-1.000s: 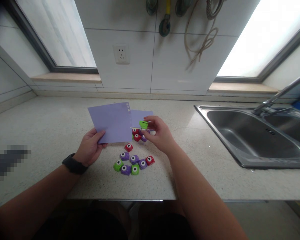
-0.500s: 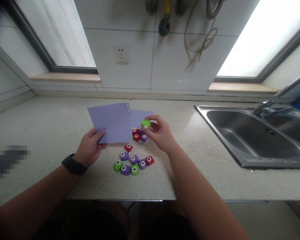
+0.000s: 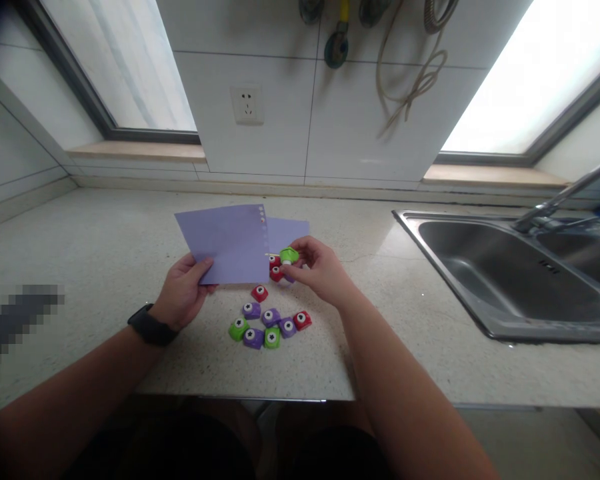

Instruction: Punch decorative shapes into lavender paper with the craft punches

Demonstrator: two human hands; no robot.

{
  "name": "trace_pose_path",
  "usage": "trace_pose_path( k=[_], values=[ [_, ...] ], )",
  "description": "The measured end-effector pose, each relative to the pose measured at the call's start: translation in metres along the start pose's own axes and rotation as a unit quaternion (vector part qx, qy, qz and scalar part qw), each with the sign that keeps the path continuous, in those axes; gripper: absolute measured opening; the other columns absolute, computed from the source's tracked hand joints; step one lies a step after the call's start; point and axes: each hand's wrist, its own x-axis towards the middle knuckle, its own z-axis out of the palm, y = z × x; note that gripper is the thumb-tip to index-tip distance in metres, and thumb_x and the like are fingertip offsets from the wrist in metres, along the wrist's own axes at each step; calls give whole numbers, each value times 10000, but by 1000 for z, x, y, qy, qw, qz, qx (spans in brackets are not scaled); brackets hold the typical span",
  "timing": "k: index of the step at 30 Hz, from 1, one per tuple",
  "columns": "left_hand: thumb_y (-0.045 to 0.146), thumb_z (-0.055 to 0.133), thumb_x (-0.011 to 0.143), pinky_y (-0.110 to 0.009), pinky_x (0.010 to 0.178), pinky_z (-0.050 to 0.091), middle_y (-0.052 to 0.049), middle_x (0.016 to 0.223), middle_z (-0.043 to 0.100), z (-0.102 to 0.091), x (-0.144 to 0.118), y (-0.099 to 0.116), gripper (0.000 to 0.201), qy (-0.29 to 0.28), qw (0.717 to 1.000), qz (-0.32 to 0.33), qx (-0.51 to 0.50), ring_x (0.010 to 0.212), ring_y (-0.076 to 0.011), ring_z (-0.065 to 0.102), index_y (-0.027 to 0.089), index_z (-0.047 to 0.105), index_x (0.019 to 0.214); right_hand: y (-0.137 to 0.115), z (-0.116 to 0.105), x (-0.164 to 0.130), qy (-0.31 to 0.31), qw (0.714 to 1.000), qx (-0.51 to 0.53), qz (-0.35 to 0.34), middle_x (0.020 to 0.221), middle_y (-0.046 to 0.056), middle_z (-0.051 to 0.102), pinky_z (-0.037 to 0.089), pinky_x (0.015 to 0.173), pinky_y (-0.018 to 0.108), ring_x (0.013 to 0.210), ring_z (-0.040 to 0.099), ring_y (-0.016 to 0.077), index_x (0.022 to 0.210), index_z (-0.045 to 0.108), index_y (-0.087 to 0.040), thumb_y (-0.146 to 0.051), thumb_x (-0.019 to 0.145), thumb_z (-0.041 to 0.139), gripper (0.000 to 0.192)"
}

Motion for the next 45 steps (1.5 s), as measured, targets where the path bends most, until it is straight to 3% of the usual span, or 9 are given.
trace_pose_path(
  k=[6,15,45],
  values=[
    [338,813,812,-176,416,433,15,788,637,0,1,-1,275,-3,1000,7,9,542,-75,513,165,708,999,-2,6,-1,-42,998,19,44,956,70,759,581,779,347,820,700,171,1073,713,-174,-423,837,815,358],
    [340,803,825,-183,412,431,5,796,645,0,0,0,273,-14,1000,10,22,539,-78,513,164,701,1007,1,11,-2,-66,994,41,82,897,62,768,595,802,351,813,728,175,1048,712,-170,-427,814,839,370],
    [345,791,832,-183,423,437,10,797,649,-2,1,-2,266,-15,999,15,27,529,-75,516,173,704,1015,-4,10,-3,-50,997,25,61,870,58,772,601,721,317,754,716,158,1024,737,-175,-479,856,793,352]
  ],
)
